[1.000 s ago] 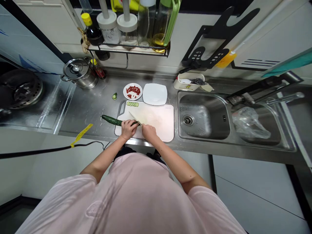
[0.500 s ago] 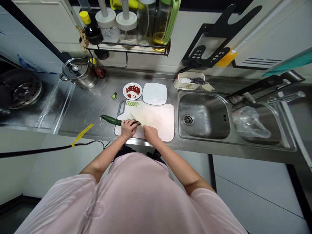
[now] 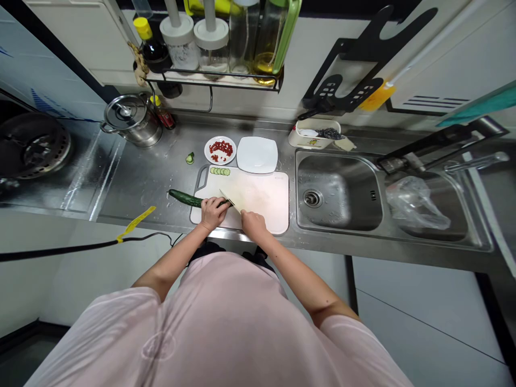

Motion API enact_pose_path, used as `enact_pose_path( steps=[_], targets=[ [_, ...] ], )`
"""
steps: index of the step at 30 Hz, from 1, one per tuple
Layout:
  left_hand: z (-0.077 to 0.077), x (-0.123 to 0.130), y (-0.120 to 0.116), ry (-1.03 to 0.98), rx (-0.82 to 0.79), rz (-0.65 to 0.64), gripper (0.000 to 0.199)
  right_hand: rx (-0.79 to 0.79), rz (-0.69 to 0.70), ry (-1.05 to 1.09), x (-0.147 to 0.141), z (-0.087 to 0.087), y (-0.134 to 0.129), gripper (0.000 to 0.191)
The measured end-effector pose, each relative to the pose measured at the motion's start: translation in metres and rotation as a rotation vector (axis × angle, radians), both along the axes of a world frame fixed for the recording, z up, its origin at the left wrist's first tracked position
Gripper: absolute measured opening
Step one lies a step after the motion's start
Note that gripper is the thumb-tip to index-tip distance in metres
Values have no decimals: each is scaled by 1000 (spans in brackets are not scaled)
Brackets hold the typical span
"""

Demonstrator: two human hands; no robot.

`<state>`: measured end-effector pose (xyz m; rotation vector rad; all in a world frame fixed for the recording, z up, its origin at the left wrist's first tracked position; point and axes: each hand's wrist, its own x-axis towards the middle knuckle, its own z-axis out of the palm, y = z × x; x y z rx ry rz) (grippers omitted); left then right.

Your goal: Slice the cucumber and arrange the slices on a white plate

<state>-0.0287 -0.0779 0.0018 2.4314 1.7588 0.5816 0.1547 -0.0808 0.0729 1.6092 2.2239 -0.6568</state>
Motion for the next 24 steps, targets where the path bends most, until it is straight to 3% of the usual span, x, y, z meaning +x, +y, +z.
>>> enact_pose_path(
  steps=[8, 17, 24],
  targets=[
    [1, 0, 0, 6, -5, -3, 24, 38, -1, 17, -18, 0, 15, 25],
    [0, 0, 0, 6, -5, -6, 25, -19, -7, 2, 0, -3, 1, 25],
    [-1, 0, 1, 4, 20, -11, 25, 4, 0, 17, -12, -3, 14, 27]
  ],
)
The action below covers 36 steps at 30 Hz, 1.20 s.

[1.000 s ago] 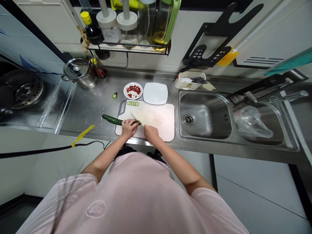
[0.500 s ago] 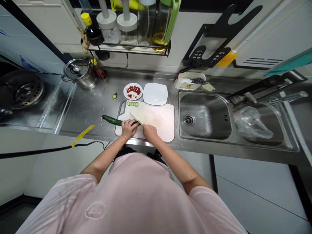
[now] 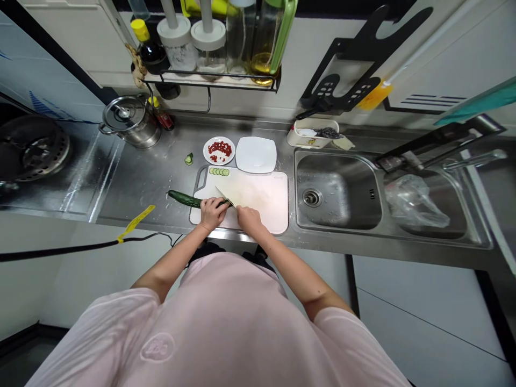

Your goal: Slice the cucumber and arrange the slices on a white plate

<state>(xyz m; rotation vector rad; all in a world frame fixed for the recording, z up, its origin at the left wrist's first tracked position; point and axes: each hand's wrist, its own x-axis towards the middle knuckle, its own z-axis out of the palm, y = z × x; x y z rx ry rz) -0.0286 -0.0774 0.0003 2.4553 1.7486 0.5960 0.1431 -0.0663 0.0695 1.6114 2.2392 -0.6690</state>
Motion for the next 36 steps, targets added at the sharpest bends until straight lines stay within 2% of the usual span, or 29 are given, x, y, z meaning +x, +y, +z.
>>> enact_pose_path(
  steps=[6, 17, 22, 29, 36],
  targets=[
    [-1, -1, 0, -8, 18, -1, 25, 47, 2, 20, -3, -3, 2, 26],
    [1, 0, 0, -21, -17, 19, 23, 3, -20, 11, 15, -2, -13, 24],
    [4, 2, 1, -22, -37, 39, 23, -18, -24, -2, 10, 1, -6, 26],
    [7, 2, 1, -22, -46, 42, 24, 33, -14, 2, -4, 2, 6, 27],
    [8, 2, 1, -18, -32, 42, 24, 30, -15, -17, -4, 3, 2, 27]
  ],
)
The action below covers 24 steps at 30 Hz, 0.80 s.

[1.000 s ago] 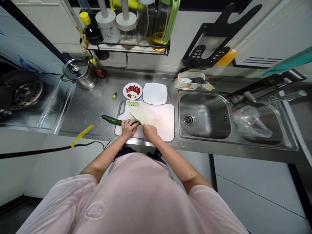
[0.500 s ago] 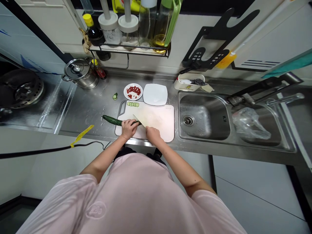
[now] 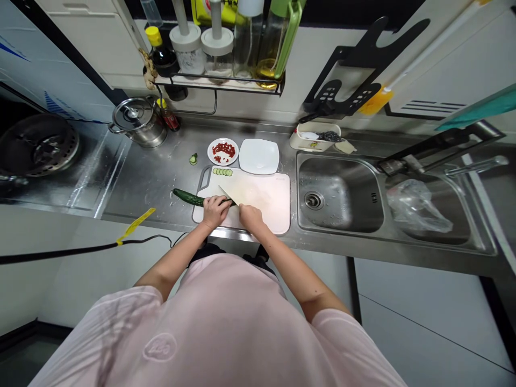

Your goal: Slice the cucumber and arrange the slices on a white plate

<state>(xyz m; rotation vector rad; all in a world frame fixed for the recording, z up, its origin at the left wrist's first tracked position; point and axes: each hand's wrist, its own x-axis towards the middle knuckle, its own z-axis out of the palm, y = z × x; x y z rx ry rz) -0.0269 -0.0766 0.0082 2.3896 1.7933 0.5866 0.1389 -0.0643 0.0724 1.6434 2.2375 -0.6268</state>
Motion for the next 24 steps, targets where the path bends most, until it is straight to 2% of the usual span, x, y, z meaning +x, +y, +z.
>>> enact_pose_path(
  steps=[10, 24],
  targets=[
    [1, 0, 1, -11, -6, 2, 23, -41, -18, -8, 23, -3, -19, 27],
    [13, 1, 6, -31, -30, -1, 23, -81, -114, 3, 45, -2, -35, 32]
  ],
)
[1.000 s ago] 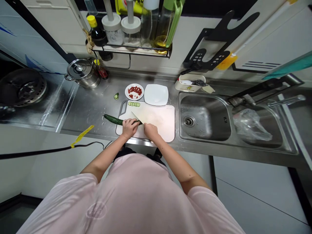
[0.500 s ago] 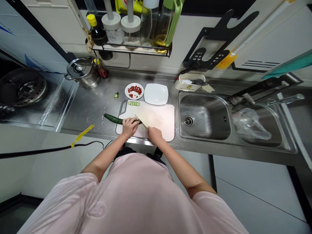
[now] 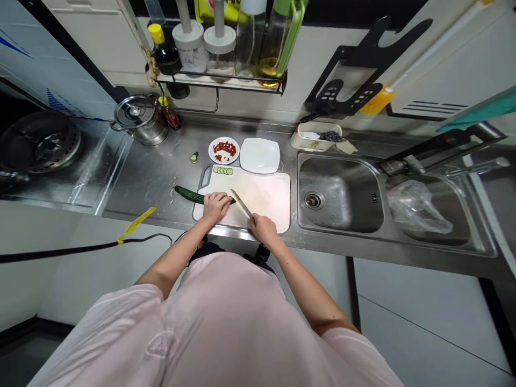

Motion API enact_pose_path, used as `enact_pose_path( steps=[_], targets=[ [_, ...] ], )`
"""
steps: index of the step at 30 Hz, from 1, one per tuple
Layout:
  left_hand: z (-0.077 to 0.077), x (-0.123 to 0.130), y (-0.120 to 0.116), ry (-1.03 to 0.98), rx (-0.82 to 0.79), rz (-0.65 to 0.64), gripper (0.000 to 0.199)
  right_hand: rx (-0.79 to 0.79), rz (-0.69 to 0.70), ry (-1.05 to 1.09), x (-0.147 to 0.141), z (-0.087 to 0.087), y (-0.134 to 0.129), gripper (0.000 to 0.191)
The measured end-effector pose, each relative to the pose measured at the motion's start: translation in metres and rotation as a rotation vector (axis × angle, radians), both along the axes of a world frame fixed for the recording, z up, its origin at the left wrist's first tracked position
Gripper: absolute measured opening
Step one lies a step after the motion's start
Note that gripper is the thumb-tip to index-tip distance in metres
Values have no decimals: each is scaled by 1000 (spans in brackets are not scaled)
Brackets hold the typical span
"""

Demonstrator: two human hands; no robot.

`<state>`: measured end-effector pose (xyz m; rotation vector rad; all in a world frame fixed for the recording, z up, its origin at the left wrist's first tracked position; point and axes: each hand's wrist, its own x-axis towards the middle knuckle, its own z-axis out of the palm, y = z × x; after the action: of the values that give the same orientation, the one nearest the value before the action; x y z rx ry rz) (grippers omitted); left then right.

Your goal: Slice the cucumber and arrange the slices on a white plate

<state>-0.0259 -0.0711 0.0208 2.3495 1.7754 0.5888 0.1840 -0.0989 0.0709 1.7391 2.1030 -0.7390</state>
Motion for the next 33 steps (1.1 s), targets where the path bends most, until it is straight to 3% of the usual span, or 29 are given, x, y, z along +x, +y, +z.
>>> enact_pose_path(
  steps=[13, 21, 29, 33],
  targets=[
    [6, 2, 1, -51, 21, 41, 25, 164, -98, 45, 19, 6, -4, 31],
    [12, 8, 9, -168, 81, 229, 34, 260, -47, -39, 21, 4, -1, 46],
    [50, 39, 20, -94, -93, 30, 38, 373, 82, -69, 23, 2, 2, 50],
    [59, 48, 25, -58, -222, -35, 33, 426, 133, -41, 26, -1, 1, 47]
  ],
)
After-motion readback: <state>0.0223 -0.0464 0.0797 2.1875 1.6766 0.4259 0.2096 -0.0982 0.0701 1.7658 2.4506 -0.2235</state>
